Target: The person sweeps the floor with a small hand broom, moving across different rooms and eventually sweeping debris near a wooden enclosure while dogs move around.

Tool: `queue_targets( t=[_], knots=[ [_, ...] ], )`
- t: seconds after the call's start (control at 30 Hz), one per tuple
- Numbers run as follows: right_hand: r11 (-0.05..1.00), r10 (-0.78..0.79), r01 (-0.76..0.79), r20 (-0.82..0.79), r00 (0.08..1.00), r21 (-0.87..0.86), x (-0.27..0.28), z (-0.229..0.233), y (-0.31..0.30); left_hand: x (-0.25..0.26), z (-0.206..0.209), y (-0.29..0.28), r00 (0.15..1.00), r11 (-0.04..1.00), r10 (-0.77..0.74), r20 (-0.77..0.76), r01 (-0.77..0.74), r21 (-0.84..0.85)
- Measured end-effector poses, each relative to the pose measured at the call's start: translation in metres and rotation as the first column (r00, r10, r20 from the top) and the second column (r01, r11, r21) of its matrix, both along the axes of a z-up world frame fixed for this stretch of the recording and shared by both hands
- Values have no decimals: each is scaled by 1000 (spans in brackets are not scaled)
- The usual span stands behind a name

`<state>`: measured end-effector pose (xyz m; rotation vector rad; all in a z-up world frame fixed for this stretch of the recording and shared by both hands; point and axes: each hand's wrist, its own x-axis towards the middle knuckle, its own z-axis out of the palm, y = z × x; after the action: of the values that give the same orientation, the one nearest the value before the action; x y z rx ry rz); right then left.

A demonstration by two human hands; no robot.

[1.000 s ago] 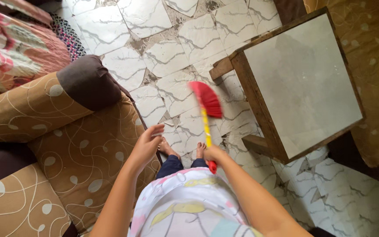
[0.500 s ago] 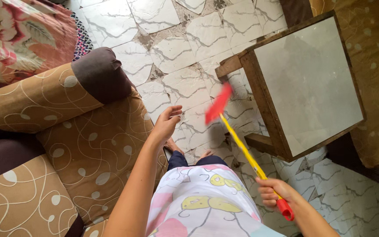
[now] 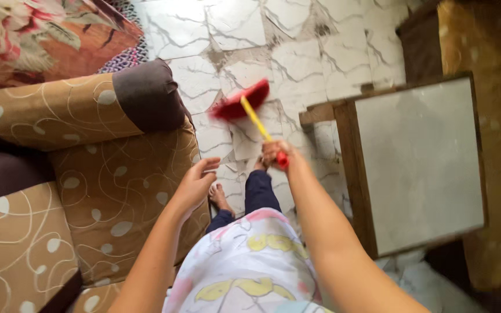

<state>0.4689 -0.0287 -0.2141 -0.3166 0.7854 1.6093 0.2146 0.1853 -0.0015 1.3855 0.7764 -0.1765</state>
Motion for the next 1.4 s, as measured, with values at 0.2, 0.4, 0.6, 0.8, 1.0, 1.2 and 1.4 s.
queue_targets(
  t=[0.2, 0.4, 0.6, 0.8, 1.0, 1.2, 1.4],
  knots=[
    [939, 270, -164, 353, 896, -302, 90, 41, 48, 27, -8, 7, 984, 984, 176, -3, -176, 30],
    [733, 676, -467, 455, 580, -495, 84, 228, -43, 111, -13, 19, 954, 954, 299, 12, -299, 17],
    [769, 604, -519, 155, 782, -374, 138, 247, -76, 179, 4, 27, 931, 934, 358, 67, -358, 0],
    [612, 780, -541, 328, 533, -577, 192, 89, 26, 180, 26, 21, 915, 917, 399, 60, -400, 1],
    [480, 831, -395, 551, -82, -783, 243, 20, 113, 160, 21, 19, 851, 850, 525, -8, -525, -35],
    [463, 706, -310, 557, -438, -830, 229, 66, 36, 167, -9, 41, 880, 882, 471, 57, -470, -38],
    [365, 848, -353, 464, -257, -862, 194, 146, -66, 191, -8, 105, 890, 892, 451, 57, -450, -36]
  ],
)
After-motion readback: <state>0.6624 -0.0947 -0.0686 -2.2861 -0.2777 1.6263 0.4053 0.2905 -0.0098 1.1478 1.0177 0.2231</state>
